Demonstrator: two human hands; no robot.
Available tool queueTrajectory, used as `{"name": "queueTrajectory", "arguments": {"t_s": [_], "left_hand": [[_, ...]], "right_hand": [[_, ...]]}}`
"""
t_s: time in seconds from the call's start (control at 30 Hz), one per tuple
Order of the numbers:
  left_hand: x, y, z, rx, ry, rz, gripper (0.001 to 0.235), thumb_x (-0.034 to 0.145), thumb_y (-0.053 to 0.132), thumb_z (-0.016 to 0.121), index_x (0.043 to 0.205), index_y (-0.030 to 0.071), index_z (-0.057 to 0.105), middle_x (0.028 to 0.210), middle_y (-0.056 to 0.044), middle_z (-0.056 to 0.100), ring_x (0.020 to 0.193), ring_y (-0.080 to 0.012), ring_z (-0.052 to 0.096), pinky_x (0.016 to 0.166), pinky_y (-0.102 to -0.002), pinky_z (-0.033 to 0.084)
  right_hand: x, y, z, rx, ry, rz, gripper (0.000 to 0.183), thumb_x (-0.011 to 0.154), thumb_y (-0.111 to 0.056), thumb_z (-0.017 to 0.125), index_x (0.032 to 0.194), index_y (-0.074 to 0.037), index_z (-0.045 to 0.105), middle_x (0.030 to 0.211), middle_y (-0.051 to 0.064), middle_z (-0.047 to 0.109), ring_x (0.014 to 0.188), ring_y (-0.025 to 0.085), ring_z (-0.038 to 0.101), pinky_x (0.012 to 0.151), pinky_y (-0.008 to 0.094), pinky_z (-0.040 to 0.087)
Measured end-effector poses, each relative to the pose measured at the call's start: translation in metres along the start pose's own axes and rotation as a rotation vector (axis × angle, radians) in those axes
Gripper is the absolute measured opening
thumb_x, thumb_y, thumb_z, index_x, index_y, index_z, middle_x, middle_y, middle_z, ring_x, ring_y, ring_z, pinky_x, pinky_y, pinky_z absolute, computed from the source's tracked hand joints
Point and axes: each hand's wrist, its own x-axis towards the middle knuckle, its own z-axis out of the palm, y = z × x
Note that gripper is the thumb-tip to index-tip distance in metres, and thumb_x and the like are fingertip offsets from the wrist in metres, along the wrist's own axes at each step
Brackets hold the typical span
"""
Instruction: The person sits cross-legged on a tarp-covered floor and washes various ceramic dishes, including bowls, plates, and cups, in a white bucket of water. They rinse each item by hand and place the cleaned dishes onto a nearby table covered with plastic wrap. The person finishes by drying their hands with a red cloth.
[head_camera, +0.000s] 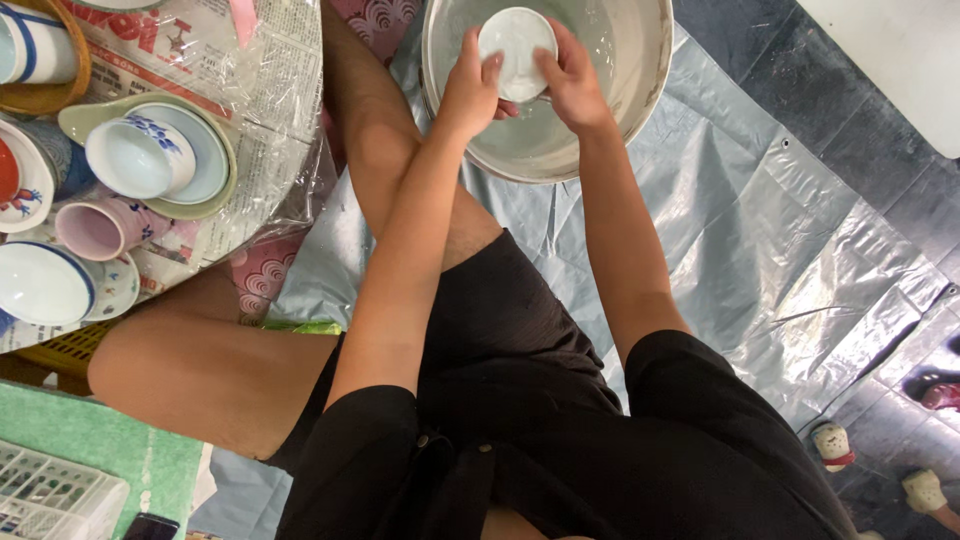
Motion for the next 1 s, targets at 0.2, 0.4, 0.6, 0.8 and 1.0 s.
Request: {"name": "queueTrajectory", "arguments": {"t_s": [0.2, 0.4, 0.6, 0.8, 1.0], "left_hand": [[-0.013, 0.003, -0.002, 0.226, -0.002, 0.393, 0.041, 0.103, 0.016, 0.063, 0.136, 0.008, 0.039, 0.099, -0.015, 0.077, 0.053, -0.0211, 0.072, 0.044, -0.033, 0.055], [-0.008, 0.007, 0.000, 0.169, -0.020, 0.133, 0.029, 0.116, 0.012, 0.050, 0.142, 0.010, 0.037, 0.114, -0.019, 0.076, 0.060, -0.0243, 0.074, 0.051, -0.032, 0.058], [-0.002, -0.014, -0.006, 0.296, 0.025, 0.525, 0.071, 0.098, -0.002, 0.064, 0.157, 0.010, 0.025, 0.142, -0.019, 0.061, 0.130, -0.0322, 0.065, 0.101, -0.039, 0.057], [-0.002, -0.015, 0.006, 0.370, 0.152, 0.211, 0.079, 0.088, 0.002, 0.068, 0.155, 0.008, 0.025, 0.141, -0.018, 0.054, 0.112, -0.0325, 0.068, 0.093, -0.038, 0.057], [0.006, -0.033, 0.014, 0.536, 0.285, 0.396, 0.077, 0.085, -0.003, 0.067, 0.152, 0.004, 0.029, 0.146, -0.025, 0.043, 0.138, -0.0432, 0.045, 0.114, -0.046, 0.043]], "right_hand": [[0.006, 0.027, -0.001, -0.214, 0.145, -0.124, 0.022, 0.110, -0.006, 0.067, 0.129, 0.004, 0.062, 0.113, 0.007, 0.072, 0.101, 0.012, 0.066, 0.091, 0.030, 0.057], [0.006, 0.014, 0.002, -0.159, 0.154, 0.033, 0.028, 0.115, -0.009, 0.049, 0.138, 0.002, 0.062, 0.113, 0.005, 0.073, 0.098, 0.011, 0.067, 0.084, 0.028, 0.060], [-0.003, -0.020, 0.008, -0.084, 0.072, -0.092, 0.039, 0.105, 0.009, 0.058, 0.142, 0.000, 0.050, 0.127, 0.007, 0.067, 0.108, 0.013, 0.068, 0.083, 0.030, 0.062], [-0.001, -0.023, 0.026, -0.649, 0.331, -0.386, 0.027, 0.102, 0.012, 0.060, 0.123, -0.003, 0.066, 0.103, 0.011, 0.072, 0.084, 0.017, 0.059, 0.072, 0.031, 0.048], [0.035, 0.009, -0.011, -0.795, 0.341, -0.316, 0.014, 0.099, 0.001, 0.070, 0.112, 0.001, 0.068, 0.098, 0.018, 0.070, 0.076, 0.033, 0.060, 0.068, 0.040, 0.050]]}}
